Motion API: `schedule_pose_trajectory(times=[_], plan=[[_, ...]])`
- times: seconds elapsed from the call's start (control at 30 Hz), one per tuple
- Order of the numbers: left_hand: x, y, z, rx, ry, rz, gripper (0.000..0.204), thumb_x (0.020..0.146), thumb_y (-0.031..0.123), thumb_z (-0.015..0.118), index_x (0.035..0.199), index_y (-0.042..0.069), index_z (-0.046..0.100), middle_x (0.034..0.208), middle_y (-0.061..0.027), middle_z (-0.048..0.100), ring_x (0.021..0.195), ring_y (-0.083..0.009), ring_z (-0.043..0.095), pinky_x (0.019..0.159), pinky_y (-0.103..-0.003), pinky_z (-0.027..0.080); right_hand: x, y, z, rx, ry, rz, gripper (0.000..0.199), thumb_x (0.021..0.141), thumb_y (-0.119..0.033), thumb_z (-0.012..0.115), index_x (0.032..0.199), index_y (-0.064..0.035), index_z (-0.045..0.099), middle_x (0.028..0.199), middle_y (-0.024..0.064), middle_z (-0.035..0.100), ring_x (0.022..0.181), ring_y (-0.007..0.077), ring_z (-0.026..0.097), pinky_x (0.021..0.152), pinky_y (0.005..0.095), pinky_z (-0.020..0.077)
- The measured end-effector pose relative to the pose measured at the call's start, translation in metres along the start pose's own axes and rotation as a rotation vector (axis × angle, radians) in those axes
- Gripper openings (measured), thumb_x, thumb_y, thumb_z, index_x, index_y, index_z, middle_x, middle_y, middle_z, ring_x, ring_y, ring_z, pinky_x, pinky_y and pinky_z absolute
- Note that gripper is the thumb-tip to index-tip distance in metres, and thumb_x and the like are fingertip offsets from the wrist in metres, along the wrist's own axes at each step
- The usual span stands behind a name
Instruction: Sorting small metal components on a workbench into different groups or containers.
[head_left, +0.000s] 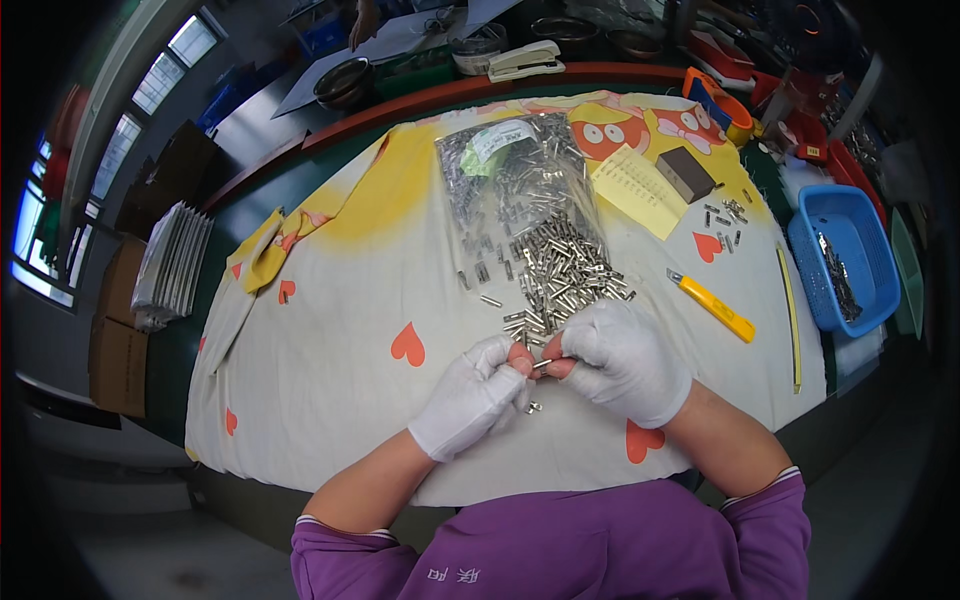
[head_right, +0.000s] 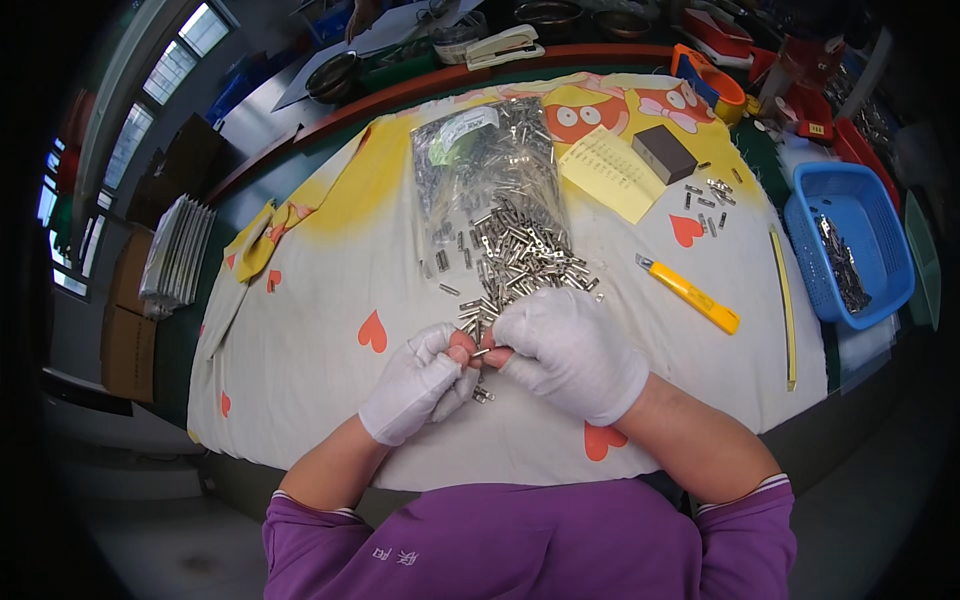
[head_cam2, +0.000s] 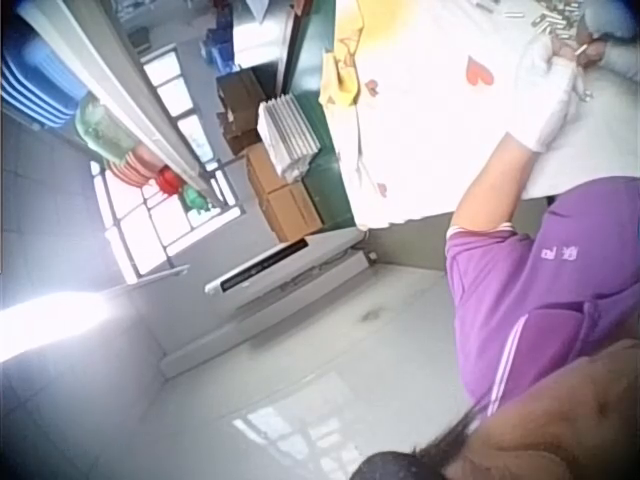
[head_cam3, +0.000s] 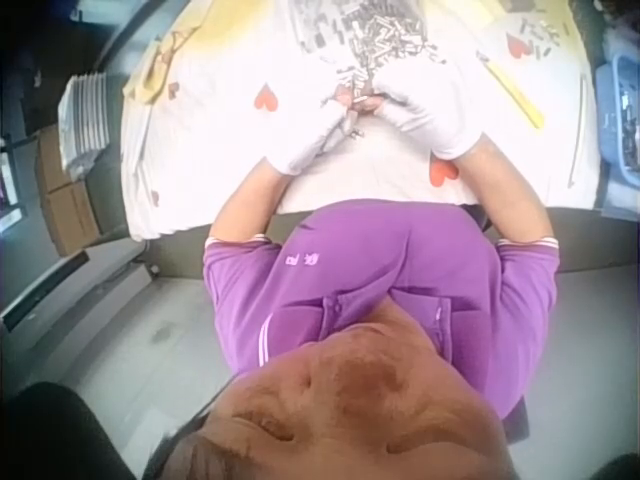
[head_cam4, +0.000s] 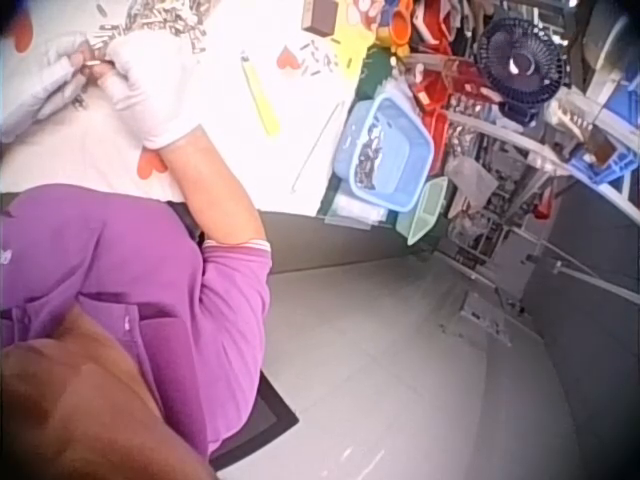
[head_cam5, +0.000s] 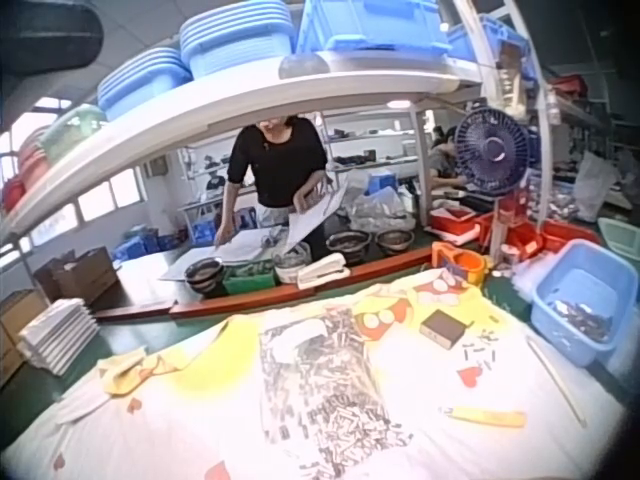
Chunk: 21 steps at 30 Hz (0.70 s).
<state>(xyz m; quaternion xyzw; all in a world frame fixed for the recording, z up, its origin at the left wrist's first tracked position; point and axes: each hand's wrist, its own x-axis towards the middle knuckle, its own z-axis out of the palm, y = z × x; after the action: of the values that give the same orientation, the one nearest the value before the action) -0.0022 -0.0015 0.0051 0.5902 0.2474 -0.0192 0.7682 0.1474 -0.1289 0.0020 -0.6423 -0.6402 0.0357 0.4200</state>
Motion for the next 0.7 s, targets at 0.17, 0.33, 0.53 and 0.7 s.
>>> schedule_pose_trajectory(times=[0.17,0.33,0.53,0.7], plan=[[0.000,0.000,-0.002,0.077,-0.006,-0.090,0.029,0.093,0.035,0.048,0.083,0.009,0.055,0.061,0.0026,0.050,0.047,-0.0039,0.038,0.044,-0.019,0.030,0.000,-0.001,0.000,0.011,-0.005,0.016,0.012,0.070,-0.016,0.067,0.077,-0.0075,0.061,0.071,0.0074,0.060,0.069,0.0280,0.058,0.061,0.0383,0.0452],[-0.001,0.000,-0.003,0.030,-0.028,-0.129,0.032,0.094,0.037,0.046,0.082,0.009,0.055,0.060,0.0022,0.050,0.046,-0.0044,0.038,0.043,-0.019,0.030,0.002,0.001,0.000,0.072,-0.024,0.004,0.011,0.071,-0.017,0.066,0.078,-0.0079,0.063,0.071,0.0085,0.061,0.066,0.0289,0.058,0.059,0.0390,0.0453],[0.002,-0.003,-0.002,-0.051,-0.074,-0.083,0.031,0.093,0.038,0.046,0.086,0.009,0.054,0.064,0.0012,0.052,0.047,-0.0043,0.039,0.041,-0.019,0.029,0.004,-0.001,0.000,0.072,-0.100,-0.002,0.009,0.071,-0.015,0.066,0.077,-0.0096,0.064,0.066,0.0072,0.059,0.062,0.0280,0.057,0.054,0.0388,0.0435],[0.007,-0.013,-0.005,-0.141,-0.120,0.013,0.037,0.092,0.042,0.047,0.081,0.007,0.050,0.065,-0.0029,0.050,0.045,-0.0058,0.033,0.040,-0.020,0.025,0.005,-0.003,-0.005,-0.104,-0.042,-0.002,0.008,0.067,-0.016,0.066,0.073,-0.0106,0.064,0.065,0.0062,0.056,0.063,0.0269,0.056,0.054,0.0383,0.0426]])
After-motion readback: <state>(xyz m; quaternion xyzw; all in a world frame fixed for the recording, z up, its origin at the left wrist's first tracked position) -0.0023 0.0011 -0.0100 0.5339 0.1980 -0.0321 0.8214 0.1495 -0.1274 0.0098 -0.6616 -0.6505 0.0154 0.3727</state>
